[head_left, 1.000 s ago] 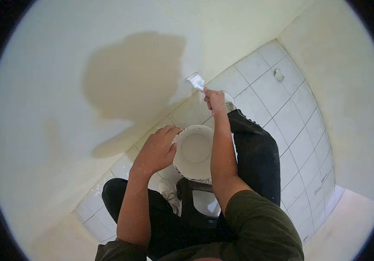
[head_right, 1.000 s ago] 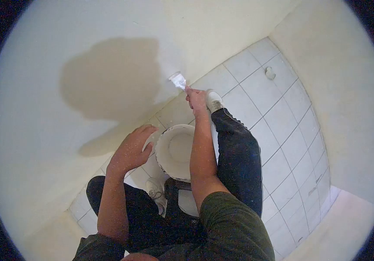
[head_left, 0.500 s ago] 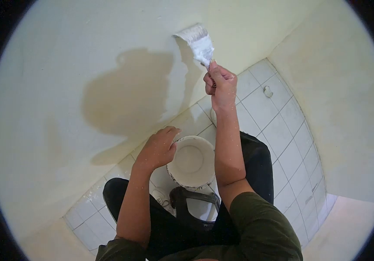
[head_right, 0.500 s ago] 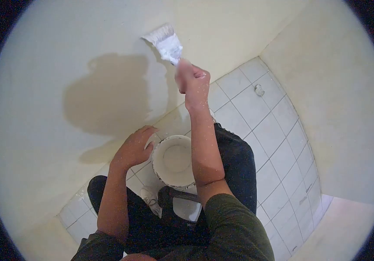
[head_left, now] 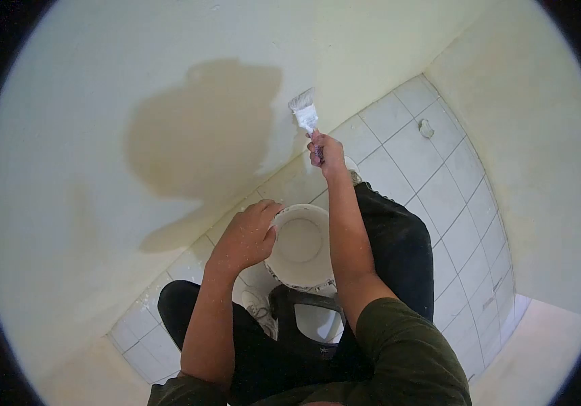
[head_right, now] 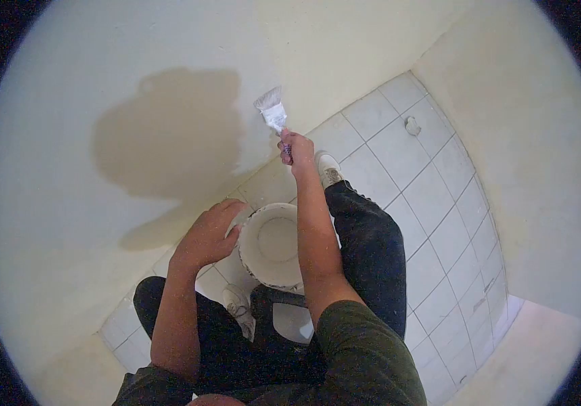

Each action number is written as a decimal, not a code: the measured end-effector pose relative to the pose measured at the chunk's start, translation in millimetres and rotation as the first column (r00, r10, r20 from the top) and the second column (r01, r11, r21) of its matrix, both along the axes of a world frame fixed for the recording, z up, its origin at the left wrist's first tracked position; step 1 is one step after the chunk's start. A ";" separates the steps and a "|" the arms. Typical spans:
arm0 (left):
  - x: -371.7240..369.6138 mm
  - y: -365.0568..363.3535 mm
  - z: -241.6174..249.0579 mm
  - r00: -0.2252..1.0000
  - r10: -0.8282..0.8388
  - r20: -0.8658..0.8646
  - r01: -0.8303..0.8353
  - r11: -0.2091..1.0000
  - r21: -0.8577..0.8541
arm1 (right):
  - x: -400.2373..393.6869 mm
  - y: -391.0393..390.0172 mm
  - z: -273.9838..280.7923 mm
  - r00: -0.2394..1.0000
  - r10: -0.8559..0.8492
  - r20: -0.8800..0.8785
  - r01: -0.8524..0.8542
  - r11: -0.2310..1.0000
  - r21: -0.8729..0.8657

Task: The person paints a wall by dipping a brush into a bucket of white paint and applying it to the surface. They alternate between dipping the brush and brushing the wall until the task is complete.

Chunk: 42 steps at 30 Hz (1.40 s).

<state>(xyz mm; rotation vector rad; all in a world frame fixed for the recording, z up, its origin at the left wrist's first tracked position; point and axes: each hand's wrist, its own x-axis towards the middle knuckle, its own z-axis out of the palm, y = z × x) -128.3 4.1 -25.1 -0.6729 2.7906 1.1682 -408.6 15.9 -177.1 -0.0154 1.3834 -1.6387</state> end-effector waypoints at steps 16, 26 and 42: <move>-1.9 1.1 1.6 0.997 0.011 0.071 -0.011 1.000 -0.009 | -0.8 18.6 -118.7 0.865 0.278 -0.418 0.070 0.757 0.650; 17.5 -1.6 14.6 0.998 0.048 -0.030 -0.049 0.999 -0.021 | 26.6 5.2 146.6 0.601 0.369 -0.709 0.148 0.820 0.553; 45.3 -12.7 9.7 0.976 0.093 -0.195 -0.099 0.995 -0.021 | 98.7 27.1 384.8 0.818 -0.196 -0.540 -0.002 0.939 -0.343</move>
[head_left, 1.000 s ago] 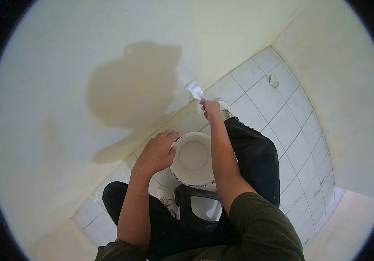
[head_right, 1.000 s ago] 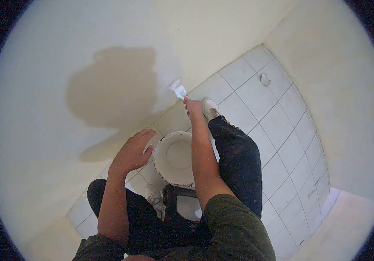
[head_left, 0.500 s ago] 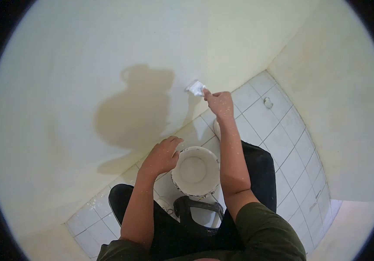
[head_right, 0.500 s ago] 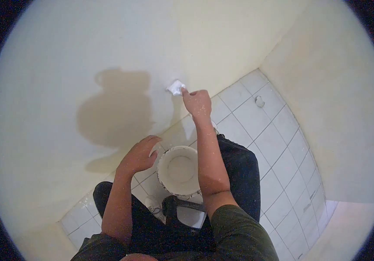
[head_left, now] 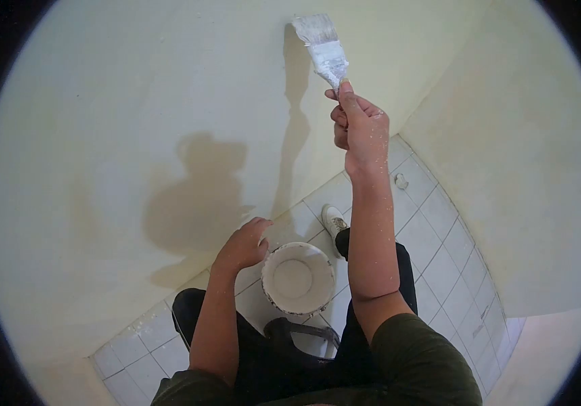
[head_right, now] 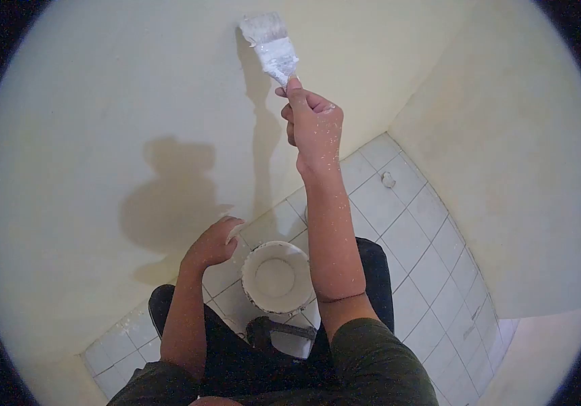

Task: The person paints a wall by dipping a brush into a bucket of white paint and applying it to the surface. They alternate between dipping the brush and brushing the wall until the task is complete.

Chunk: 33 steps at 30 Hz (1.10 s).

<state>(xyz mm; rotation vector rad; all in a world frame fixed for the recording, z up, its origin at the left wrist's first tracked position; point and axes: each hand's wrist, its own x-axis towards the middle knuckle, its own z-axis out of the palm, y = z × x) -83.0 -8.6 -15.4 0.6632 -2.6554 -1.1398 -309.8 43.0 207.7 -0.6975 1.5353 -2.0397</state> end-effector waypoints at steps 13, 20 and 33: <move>-1.9 -4.0 2.3 0.999 -0.021 -0.029 0.021 1.000 -0.003 | -43.3 -15.6 -225.5 0.911 0.116 0.396 -0.299 0.846 0.442; -2.4 -3.0 5.5 0.999 -0.015 0.040 0.014 1.000 0.017 | -46.6 20.9 -359.8 0.969 -0.056 0.239 -0.158 0.604 0.781; -0.9 -3.8 4.5 1.000 -0.009 -0.010 0.008 0.998 -0.056 | -86.5 109.9 -397.8 0.659 0.714 0.235 -0.304 -0.033 0.952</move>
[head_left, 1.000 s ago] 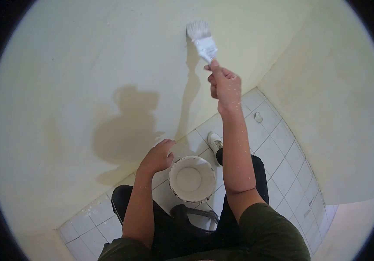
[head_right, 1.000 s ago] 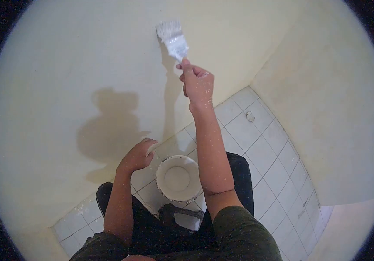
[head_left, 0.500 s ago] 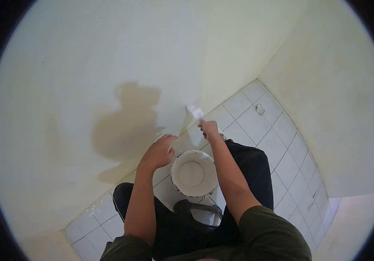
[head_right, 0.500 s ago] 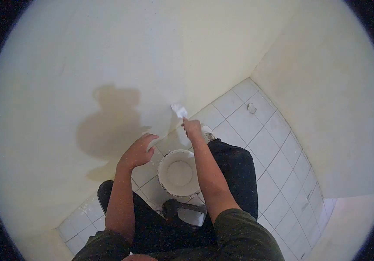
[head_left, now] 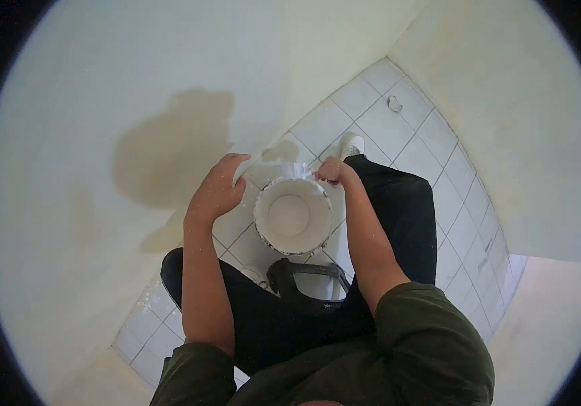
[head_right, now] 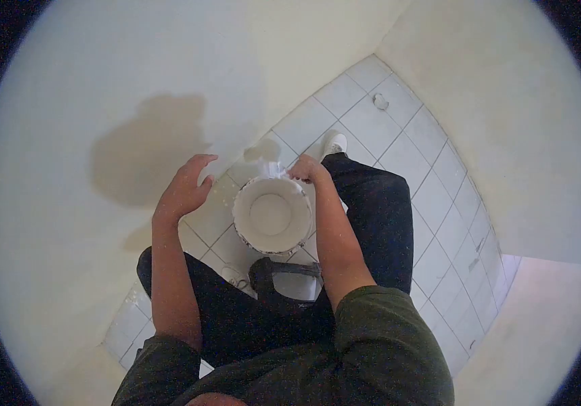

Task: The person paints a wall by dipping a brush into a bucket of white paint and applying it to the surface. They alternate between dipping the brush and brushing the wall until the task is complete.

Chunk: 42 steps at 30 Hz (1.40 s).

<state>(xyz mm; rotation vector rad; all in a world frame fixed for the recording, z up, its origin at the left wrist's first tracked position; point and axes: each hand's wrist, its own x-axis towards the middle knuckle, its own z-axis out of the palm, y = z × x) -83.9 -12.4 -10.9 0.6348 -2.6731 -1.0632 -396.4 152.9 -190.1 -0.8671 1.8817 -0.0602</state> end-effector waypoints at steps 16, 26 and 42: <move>-31.7 10.0 2.9 0.981 -0.033 0.193 0.021 0.998 0.065 | 40.4 115.5 -60.1 0.977 -0.060 0.206 -0.019 0.932 0.363; -34.9 16.3 4.4 0.986 -0.064 0.154 0.057 0.997 0.046 | 93.2 169.0 -129.4 0.791 -0.503 0.348 0.270 0.798 0.538; -5.5 16.8 6.4 0.986 -0.026 0.164 0.021 0.999 0.037 | 84.1 137.6 -98.9 0.673 -0.723 -0.153 0.725 0.687 -0.055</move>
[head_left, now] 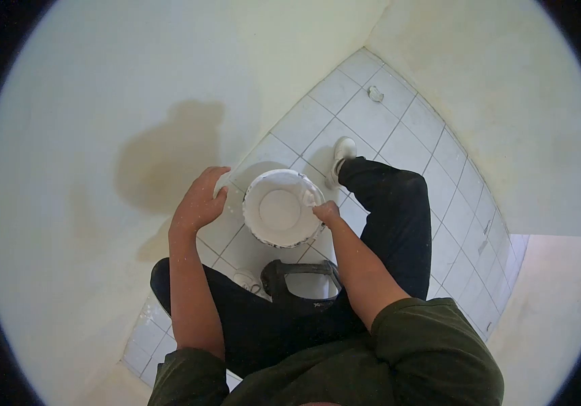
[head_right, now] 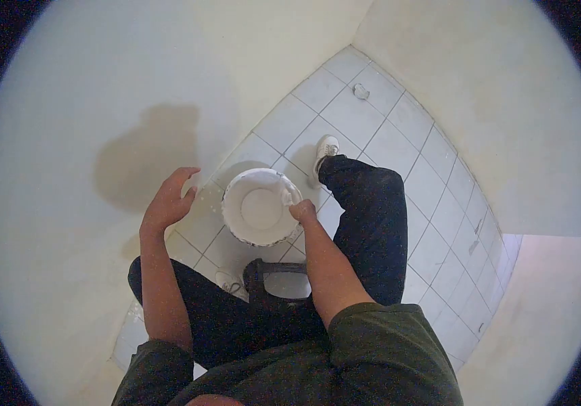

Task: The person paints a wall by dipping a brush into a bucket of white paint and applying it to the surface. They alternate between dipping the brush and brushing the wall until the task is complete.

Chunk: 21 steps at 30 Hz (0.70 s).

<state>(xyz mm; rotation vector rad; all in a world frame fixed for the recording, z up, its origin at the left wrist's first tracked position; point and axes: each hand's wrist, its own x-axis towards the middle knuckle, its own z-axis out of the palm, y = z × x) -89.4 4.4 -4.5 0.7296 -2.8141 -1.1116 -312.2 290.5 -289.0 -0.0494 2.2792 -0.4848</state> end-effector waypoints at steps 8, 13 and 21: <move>3.0 -4.2 -1.6 0.999 0.002 -0.037 -0.002 1.000 0.019 | -11.4 -82.2 52.6 0.991 -0.128 0.030 0.131 0.973 -0.192; -5.7 -9.5 -8.5 1.000 -0.015 -0.025 0.016 0.999 0.032 | -22.1 -121.4 100.6 0.973 -0.133 0.189 0.203 0.885 -0.419; -15.5 -4.8 -14.4 0.999 -0.043 -0.026 0.043 0.999 0.008 | -94.6 -141.3 137.0 0.999 0.015 -0.035 -0.026 0.938 -0.344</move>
